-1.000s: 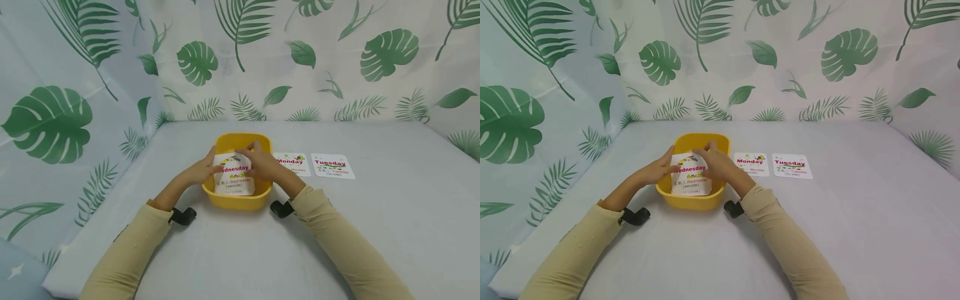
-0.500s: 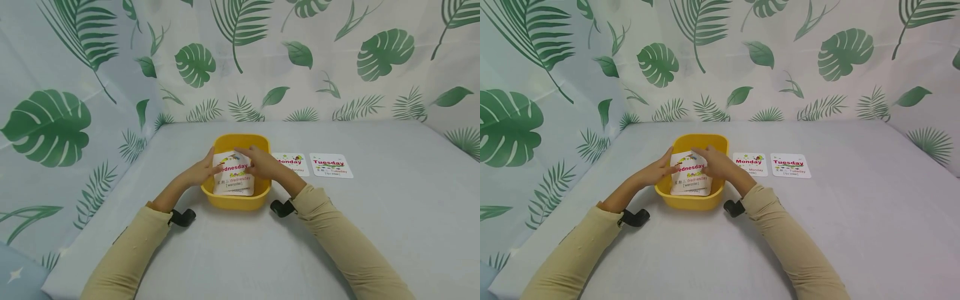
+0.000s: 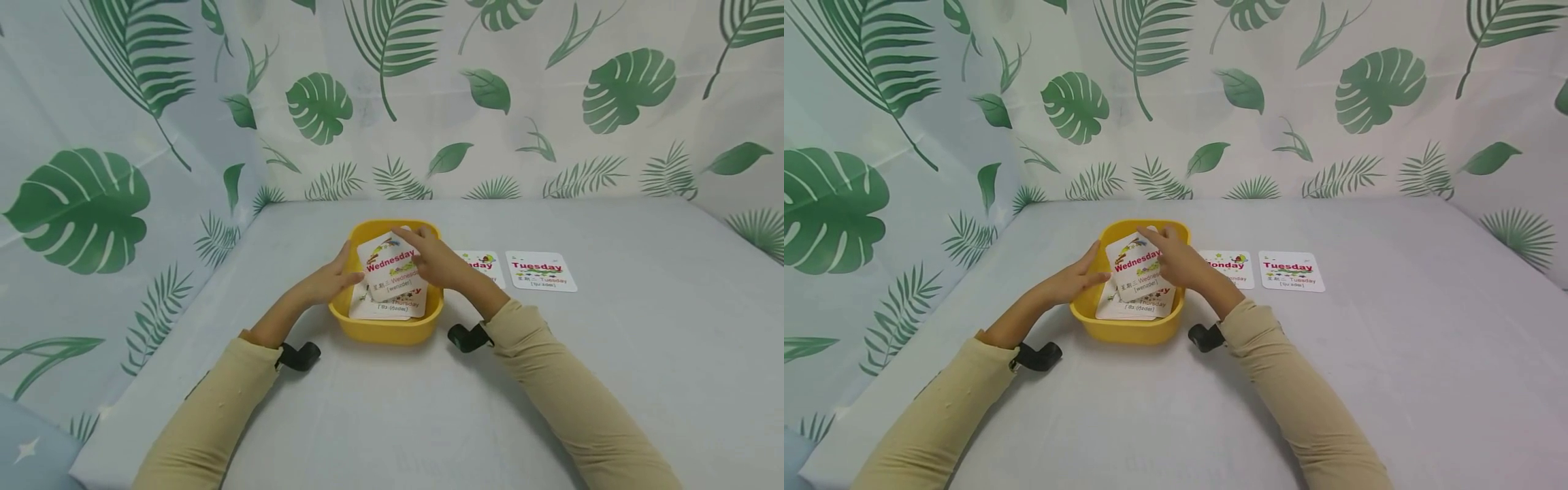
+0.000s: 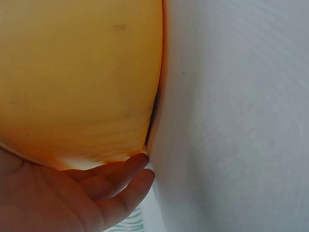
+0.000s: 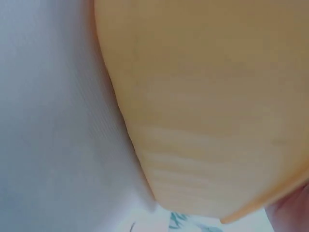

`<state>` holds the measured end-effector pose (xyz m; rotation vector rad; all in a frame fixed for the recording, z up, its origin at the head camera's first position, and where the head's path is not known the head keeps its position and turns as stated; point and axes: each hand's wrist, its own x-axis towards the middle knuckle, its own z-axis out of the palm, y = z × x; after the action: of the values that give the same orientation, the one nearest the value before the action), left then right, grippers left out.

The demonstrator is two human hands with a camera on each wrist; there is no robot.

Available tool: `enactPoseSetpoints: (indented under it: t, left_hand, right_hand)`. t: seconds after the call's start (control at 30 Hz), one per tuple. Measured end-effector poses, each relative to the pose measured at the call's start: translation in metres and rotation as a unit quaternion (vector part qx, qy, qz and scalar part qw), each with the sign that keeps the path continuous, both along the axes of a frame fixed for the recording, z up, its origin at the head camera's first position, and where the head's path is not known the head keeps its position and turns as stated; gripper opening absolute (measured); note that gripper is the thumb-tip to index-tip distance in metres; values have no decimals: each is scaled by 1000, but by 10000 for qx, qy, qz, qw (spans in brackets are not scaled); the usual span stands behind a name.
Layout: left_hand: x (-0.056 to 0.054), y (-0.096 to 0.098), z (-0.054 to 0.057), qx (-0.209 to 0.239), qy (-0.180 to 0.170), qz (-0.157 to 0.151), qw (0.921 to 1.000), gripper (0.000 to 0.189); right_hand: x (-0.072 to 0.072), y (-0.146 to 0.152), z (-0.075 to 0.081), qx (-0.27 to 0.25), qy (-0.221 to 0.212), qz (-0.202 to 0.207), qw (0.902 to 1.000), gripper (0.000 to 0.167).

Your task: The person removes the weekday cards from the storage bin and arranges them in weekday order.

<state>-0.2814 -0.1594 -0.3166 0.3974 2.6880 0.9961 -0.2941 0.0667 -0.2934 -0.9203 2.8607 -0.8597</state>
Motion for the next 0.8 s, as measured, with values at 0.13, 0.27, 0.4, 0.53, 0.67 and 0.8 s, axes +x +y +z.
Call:
enactPoseSetpoints:
  t: [0.13,0.27,0.4,0.53,0.67,0.8]
  left_hand:
    - [1,1,0,-40,-24,56,10000,77]
    - [2,2,1,-26,-65,101,9999,77]
    - [2,2,2,9,-125,161,9998,77]
    - [3,3,2,-12,-148,175,9997,77]
    - [3,3,2,-7,-151,168,9997,77]
    - [3,2,1,4,-143,174,9997,78]
  right_hand:
    - [-3,10,4,-334,166,-113,9992,58]
    - [-4,22,13,-609,244,-266,9975,57]
    - [-6,36,21,-715,329,-598,9951,57]
    - [-8,54,30,-644,401,-918,9929,58]
    - [-8,77,40,-537,380,-1174,9909,58]
    - [-8,102,48,-597,230,-1465,9871,57]
